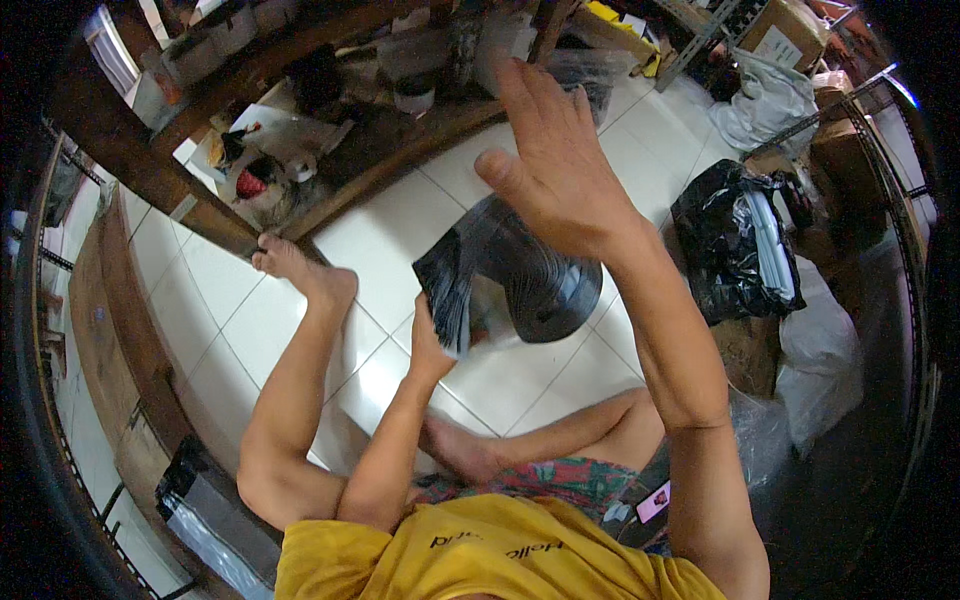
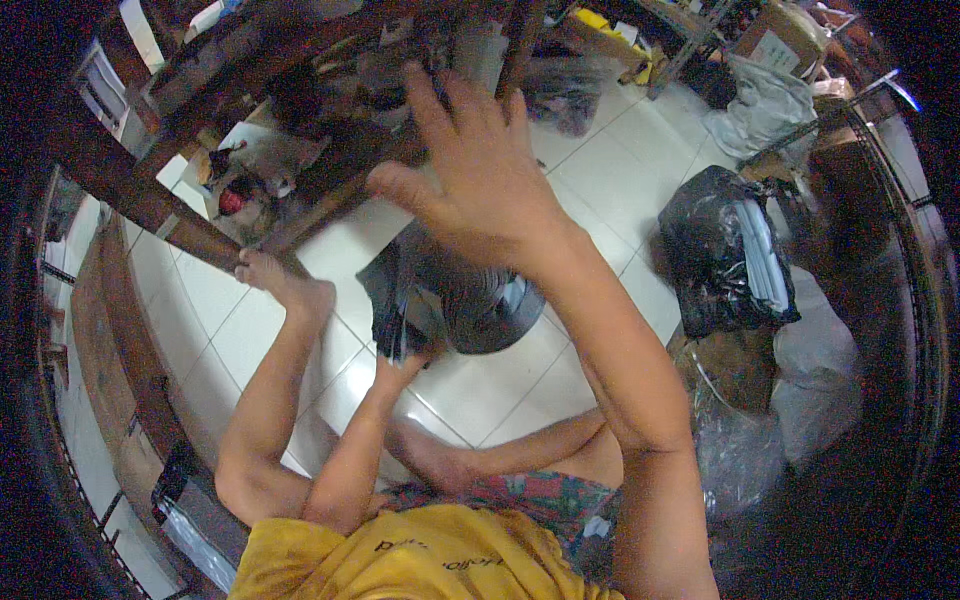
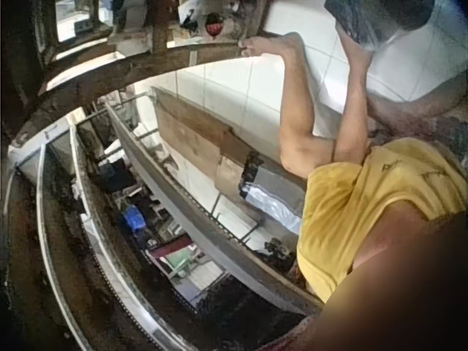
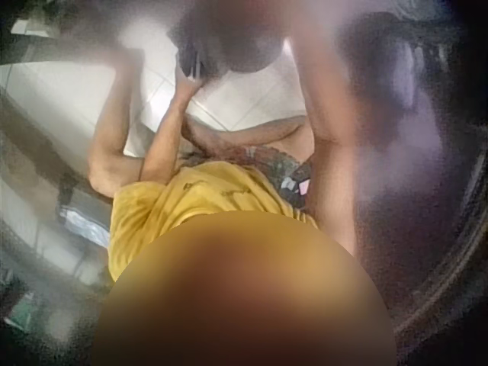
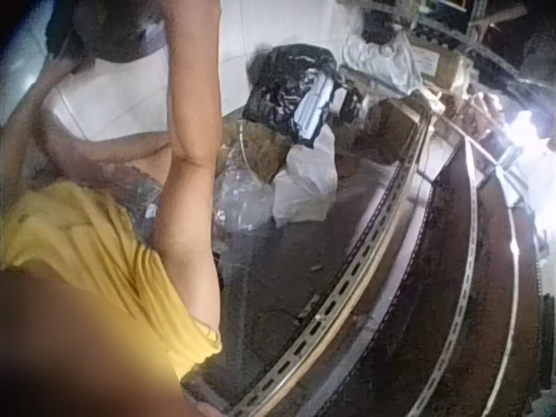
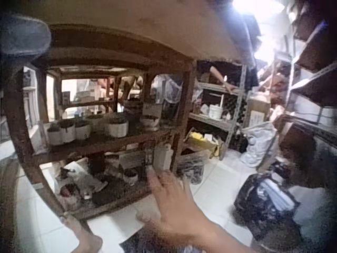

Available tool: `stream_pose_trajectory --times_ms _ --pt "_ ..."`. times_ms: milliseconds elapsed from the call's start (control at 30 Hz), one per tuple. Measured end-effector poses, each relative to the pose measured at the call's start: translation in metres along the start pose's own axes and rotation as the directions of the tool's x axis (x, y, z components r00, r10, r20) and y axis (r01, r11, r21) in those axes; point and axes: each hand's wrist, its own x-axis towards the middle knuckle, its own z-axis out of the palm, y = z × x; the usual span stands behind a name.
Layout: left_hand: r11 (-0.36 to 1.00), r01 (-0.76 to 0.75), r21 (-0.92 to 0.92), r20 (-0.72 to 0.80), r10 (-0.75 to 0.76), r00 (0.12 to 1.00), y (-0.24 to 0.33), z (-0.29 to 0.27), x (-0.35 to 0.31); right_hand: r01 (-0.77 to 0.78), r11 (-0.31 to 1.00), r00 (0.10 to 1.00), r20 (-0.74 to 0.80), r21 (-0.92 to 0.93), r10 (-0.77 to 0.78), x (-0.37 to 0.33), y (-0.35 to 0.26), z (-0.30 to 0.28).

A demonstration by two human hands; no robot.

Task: The person sits on the floor and repeatedly pulls white poly mailers from a black plastic bag. They unfold each mailer, smooth it out on the floor, and then fold it back up before placing it aside. The process is repeated multiple times with different mailers.

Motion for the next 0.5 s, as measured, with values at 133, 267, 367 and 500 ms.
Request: stream_pose_trajectory --times_ms 133,267,367,500 --pt "0.986 0.054 -0.158 0.018 -0.052 0.999 0.008 0.006 0.006 -0.013 0.991 0.986 0.162 -0.134 0.035 -0.018 0.013 0.018" --pt "0.97 0.117 -0.212 0.061 -0.106 0.992 0.001 0.005 0.003 0.101 0.991 0.988 0.124 -0.085 -0.09 -0.05 -0.001 0.011" --pt "0.995 -0.018 -0.103 -0.027 0.015 1.0 0.01 -0.003 0.006 0.115 0.993 0.985 0.135 -0.017 -0.112 -0.058 -0.028 -0.003" --pt "0.982 0.137 -0.131 0.066 -0.129 0.989 0.006 0.004 0.007 0.121 0.99 0.962 0.256 -0.073 -0.098 -0.066 -0.03 0.014"
